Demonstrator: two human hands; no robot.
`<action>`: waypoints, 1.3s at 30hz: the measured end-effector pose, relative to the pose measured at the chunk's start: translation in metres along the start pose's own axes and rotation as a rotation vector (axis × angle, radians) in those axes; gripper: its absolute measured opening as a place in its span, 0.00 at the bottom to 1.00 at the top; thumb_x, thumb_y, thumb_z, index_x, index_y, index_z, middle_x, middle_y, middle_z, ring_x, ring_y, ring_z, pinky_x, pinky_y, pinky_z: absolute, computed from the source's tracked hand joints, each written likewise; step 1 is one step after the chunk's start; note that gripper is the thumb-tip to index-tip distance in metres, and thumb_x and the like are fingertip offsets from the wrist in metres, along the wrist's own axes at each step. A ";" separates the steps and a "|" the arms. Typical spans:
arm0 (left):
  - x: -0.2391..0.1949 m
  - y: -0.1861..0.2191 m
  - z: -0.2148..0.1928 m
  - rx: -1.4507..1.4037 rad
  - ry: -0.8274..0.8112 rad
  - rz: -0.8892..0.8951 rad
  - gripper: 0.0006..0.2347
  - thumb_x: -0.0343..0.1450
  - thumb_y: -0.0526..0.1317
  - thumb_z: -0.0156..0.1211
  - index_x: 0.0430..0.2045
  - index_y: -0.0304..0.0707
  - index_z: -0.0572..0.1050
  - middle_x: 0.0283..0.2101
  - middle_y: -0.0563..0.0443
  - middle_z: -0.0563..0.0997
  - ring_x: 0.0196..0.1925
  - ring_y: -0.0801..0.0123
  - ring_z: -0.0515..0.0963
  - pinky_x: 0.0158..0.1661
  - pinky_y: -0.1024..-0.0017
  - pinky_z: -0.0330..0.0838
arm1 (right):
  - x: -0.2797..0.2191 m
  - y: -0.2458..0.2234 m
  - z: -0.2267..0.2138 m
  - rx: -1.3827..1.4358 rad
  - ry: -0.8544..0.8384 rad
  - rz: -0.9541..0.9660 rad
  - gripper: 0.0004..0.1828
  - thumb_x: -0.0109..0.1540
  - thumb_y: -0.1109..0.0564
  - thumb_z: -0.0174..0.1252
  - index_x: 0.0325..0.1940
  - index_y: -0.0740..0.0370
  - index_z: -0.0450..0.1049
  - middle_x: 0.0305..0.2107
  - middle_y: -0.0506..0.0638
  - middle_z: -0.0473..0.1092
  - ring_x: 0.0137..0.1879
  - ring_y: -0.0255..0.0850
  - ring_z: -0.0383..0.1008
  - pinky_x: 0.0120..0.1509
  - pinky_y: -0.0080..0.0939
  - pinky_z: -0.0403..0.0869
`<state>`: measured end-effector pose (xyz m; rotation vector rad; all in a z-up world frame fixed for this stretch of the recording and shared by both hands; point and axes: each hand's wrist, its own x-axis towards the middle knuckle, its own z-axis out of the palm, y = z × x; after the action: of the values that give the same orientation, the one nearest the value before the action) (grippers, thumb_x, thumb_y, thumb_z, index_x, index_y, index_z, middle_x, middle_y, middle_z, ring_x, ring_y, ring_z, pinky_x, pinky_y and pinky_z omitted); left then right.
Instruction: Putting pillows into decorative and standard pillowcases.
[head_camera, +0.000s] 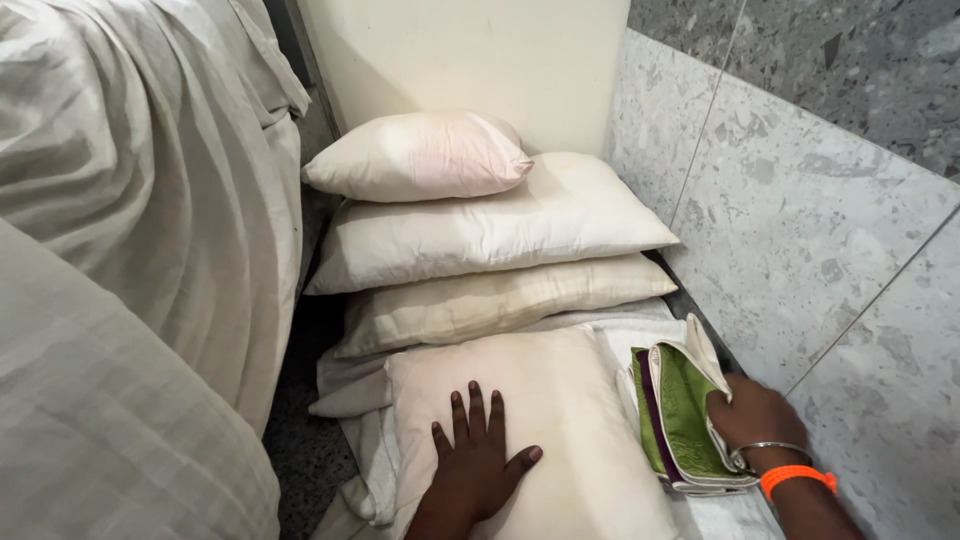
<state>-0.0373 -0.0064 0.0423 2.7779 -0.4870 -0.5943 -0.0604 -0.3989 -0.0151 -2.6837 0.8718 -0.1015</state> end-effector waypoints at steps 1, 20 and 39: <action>-0.001 0.000 -0.001 0.000 -0.001 0.000 0.43 0.73 0.69 0.38 0.76 0.42 0.33 0.78 0.37 0.22 0.80 0.42 0.21 0.71 0.34 0.26 | -0.002 -0.004 0.002 -0.001 -0.001 0.001 0.23 0.61 0.39 0.54 0.53 0.50 0.81 0.45 0.60 0.81 0.53 0.61 0.81 0.58 0.59 0.78; -0.001 0.000 -0.001 0.007 0.004 0.005 0.43 0.73 0.69 0.38 0.76 0.41 0.34 0.78 0.36 0.23 0.80 0.40 0.22 0.71 0.34 0.28 | -0.013 -0.016 0.032 -0.178 -0.236 -0.044 0.39 0.58 0.35 0.57 0.73 0.44 0.65 0.58 0.56 0.75 0.62 0.55 0.76 0.67 0.54 0.74; -0.001 0.001 -0.002 -0.019 -0.003 0.009 0.44 0.73 0.69 0.39 0.76 0.40 0.33 0.78 0.35 0.23 0.79 0.39 0.22 0.70 0.32 0.27 | -0.029 -0.028 -0.021 -0.091 0.034 0.047 0.23 0.54 0.44 0.62 0.52 0.46 0.81 0.44 0.58 0.80 0.52 0.59 0.80 0.59 0.57 0.78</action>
<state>-0.0373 -0.0067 0.0444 2.7553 -0.4922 -0.5981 -0.0722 -0.3664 0.0148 -2.7507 0.9723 -0.0997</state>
